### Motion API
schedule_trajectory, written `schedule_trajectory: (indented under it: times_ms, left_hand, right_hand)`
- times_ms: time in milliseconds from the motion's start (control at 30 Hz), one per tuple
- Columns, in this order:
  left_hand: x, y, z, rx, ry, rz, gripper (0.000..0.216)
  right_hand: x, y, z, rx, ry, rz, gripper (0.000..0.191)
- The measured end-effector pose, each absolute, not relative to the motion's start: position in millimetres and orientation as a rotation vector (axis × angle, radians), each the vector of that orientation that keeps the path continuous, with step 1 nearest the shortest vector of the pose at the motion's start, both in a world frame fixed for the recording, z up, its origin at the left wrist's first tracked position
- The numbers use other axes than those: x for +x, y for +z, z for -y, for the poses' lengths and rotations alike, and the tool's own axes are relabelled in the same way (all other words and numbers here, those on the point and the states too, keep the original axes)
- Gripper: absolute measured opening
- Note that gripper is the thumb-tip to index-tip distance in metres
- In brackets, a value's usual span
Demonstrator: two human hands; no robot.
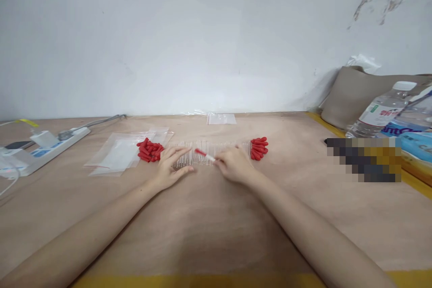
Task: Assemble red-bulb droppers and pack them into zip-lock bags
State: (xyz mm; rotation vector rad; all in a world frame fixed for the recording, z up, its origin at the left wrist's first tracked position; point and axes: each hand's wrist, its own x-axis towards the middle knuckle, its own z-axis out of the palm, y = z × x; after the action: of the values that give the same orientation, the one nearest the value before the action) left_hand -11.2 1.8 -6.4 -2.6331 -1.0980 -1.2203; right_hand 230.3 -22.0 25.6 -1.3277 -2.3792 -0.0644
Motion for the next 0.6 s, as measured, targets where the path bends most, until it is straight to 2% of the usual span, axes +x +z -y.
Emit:
schedule_trajectory:
  times_ms: [67, 167, 333, 600]
  left_hand:
    - [-14.2, -8.2, -4.7, -2.510, -1.252, 1.241, 0.050]
    - [-15.9, -9.5, -7.3, -2.434, -1.242, 1.320, 0.036]
    - [-12.5, -8.8, -2.3, -2.392, -1.173, 1.265, 0.015]
    - [-11.2, -4.7, 1.8, -2.322, -1.062, 1.402, 0.011]
  right_hand:
    - [241.1, 25.6, 13.9, -1.562, -0.049, 2.141, 0.023]
    - [257.2, 21.6, 1.9, -1.818, -0.121, 1.924, 0.028]
    - [265.2, 11.8, -4.7, -2.025, -0.323, 1.950, 0.025]
    - [260.7, 10.3, -1.6, -2.140, -0.374, 1.975, 0.022]
